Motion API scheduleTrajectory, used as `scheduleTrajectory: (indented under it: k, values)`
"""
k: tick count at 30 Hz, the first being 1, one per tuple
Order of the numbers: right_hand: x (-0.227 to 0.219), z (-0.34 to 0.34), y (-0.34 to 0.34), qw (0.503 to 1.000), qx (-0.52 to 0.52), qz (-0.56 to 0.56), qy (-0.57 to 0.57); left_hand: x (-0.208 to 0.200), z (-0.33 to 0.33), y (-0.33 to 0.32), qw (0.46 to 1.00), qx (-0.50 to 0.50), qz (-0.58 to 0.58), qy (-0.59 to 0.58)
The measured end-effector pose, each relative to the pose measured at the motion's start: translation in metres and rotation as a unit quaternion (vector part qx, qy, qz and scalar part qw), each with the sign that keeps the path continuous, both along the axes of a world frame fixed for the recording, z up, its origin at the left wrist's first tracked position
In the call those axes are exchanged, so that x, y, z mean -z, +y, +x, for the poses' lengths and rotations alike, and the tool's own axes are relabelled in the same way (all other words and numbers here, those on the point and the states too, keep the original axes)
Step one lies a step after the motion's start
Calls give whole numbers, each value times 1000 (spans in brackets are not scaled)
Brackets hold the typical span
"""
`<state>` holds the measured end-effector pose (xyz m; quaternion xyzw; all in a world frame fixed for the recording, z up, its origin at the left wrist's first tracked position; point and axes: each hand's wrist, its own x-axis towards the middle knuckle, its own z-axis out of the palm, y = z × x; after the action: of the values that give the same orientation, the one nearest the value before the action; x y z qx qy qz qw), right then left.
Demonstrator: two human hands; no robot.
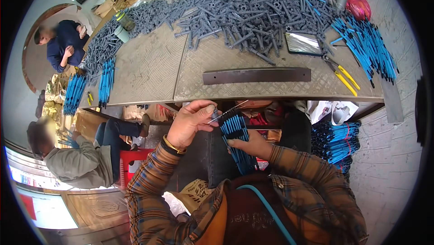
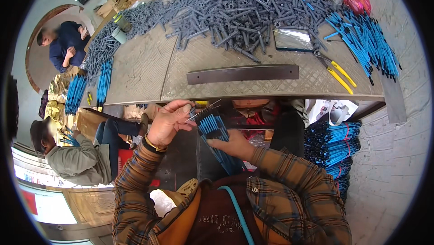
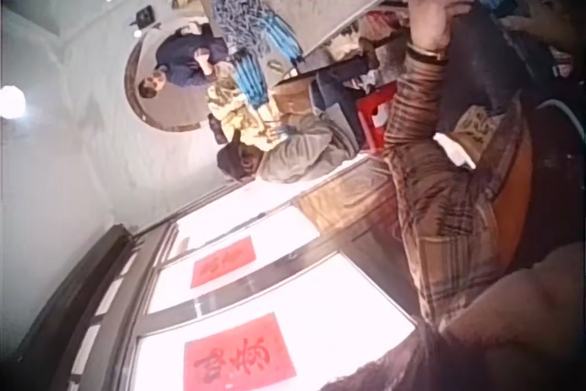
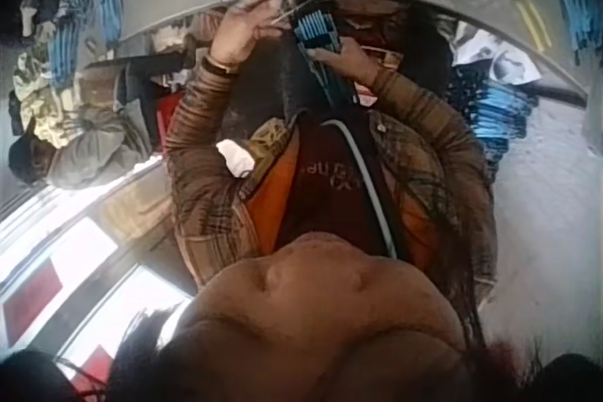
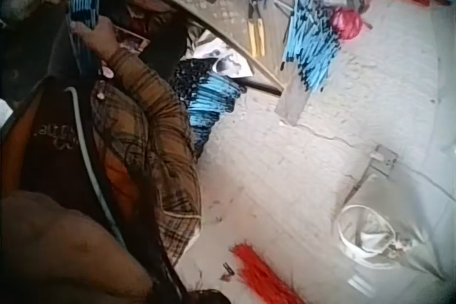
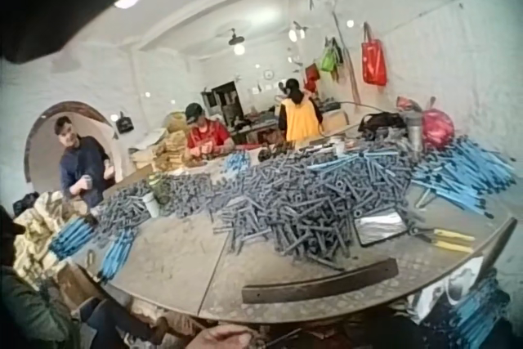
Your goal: The person assembles and bundles blue plastic wire components by hand, trimming them with pliers.
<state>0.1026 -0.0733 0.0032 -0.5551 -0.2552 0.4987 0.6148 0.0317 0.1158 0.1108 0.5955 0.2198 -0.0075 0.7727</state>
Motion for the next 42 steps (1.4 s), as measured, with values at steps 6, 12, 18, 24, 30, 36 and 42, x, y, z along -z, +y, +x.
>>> scheduleTrajectory:
  k: [6,12,18,24,30,36,42]
  values:
    - [-1,-3,2,1000,13,3,10,-1,0,3,999,-2,38,2]
    - [-13,-5,-1,998,22,-22,-56,-4,-8,1,994,0,103,-25]
    - [-13,-13,-1,998,35,-7,-61,-5,-18,-17,986,21,140,-87]
    - [-10,-8,0,997,34,-6,-68,-9,-12,-17,987,5,137,-81]
    - [-16,-11,3,998,29,32,-38,-8,-15,-14,988,18,118,-99]
    - [2,-11,-1,998,41,26,-32,3,-11,-15,984,17,135,-118]
    - [-3,-13,-4,999,34,1,-9,0,-17,-13,980,51,153,-118]
